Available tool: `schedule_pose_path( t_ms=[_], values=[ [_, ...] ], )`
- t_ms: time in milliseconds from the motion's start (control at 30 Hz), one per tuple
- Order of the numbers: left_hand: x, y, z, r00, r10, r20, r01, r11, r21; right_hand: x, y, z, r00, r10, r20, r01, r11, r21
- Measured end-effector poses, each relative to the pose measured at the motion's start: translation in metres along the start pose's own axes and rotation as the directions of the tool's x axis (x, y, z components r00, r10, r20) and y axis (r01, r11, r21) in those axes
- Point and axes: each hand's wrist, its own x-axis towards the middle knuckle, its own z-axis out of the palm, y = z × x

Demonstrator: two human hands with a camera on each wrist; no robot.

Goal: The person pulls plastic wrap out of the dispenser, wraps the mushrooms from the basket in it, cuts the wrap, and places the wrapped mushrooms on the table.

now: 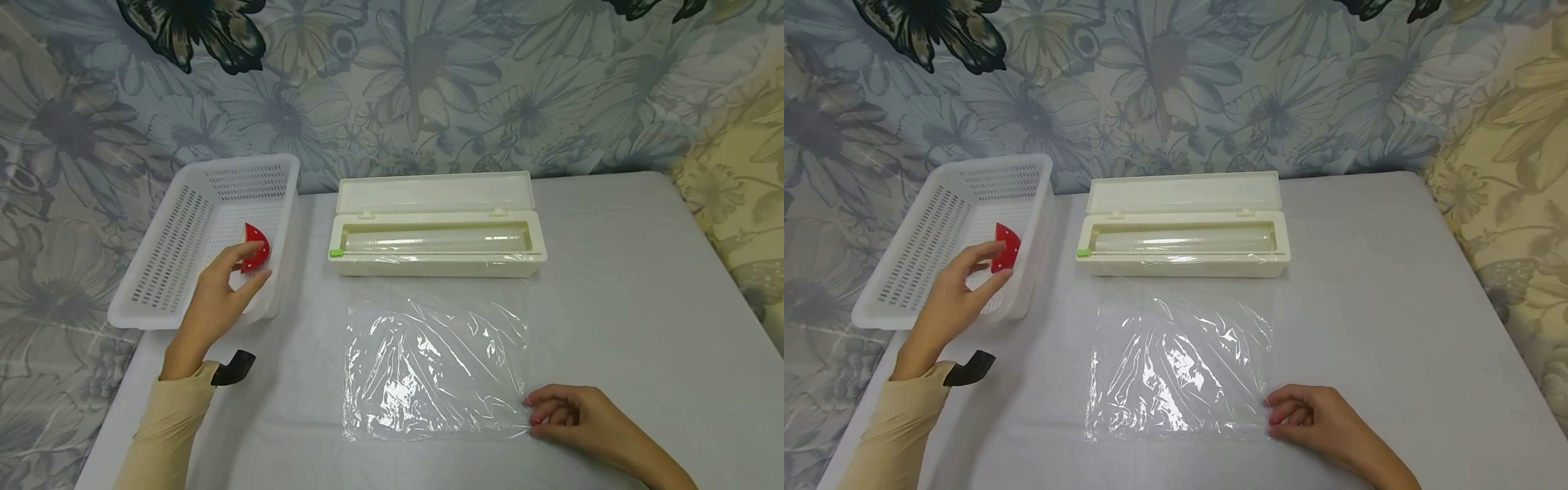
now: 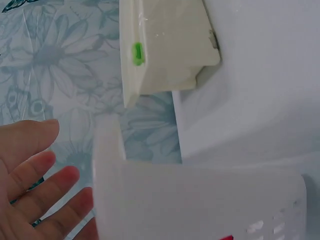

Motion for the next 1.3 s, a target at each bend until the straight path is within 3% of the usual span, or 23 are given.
schedule_pose_path(
  t_ms=[333, 533, 700, 867, 967, 1200, 1300],
  values=[
    [0.006, -0.027, -0.019, 0.996, -0.056, 0.070, 0.053, 0.998, 0.042, 0.002, -0.003, 0.000, 1.000, 0.026, -0.001, -0.026, 0.999, -0.025],
    [0.011, -0.033, -0.030, 0.986, -0.112, 0.123, 0.109, 0.994, 0.033, 0.002, -0.005, 0.001, 0.999, 0.034, -0.025, -0.036, 0.998, -0.053],
    [0.021, -0.041, -0.038, 0.982, -0.122, 0.145, 0.113, 0.991, 0.064, 0.002, -0.007, -0.001, 0.996, 0.069, -0.052, -0.072, 0.995, -0.070],
    [0.028, -0.050, -0.044, 0.967, -0.166, 0.191, 0.147, 0.983, 0.109, 0.003, -0.007, -0.003, 0.995, 0.086, -0.054, -0.090, 0.994, -0.069],
    [0.031, -0.057, -0.048, 0.940, -0.227, 0.256, 0.192, 0.969, 0.154, 0.002, -0.007, -0.002, 0.993, 0.101, -0.053, -0.105, 0.992, -0.073],
    [0.028, -0.078, -0.054, 0.806, -0.382, 0.452, 0.296, 0.922, 0.251, 0.000, -0.007, 0.004, 0.994, 0.113, 0.015, -0.112, 0.993, -0.023],
    [0.024, -0.084, -0.058, 0.793, -0.386, 0.472, 0.301, 0.921, 0.249, 0.000, -0.007, 0.005, 0.992, 0.119, 0.031, -0.119, 0.993, 0.004]
  ],
)
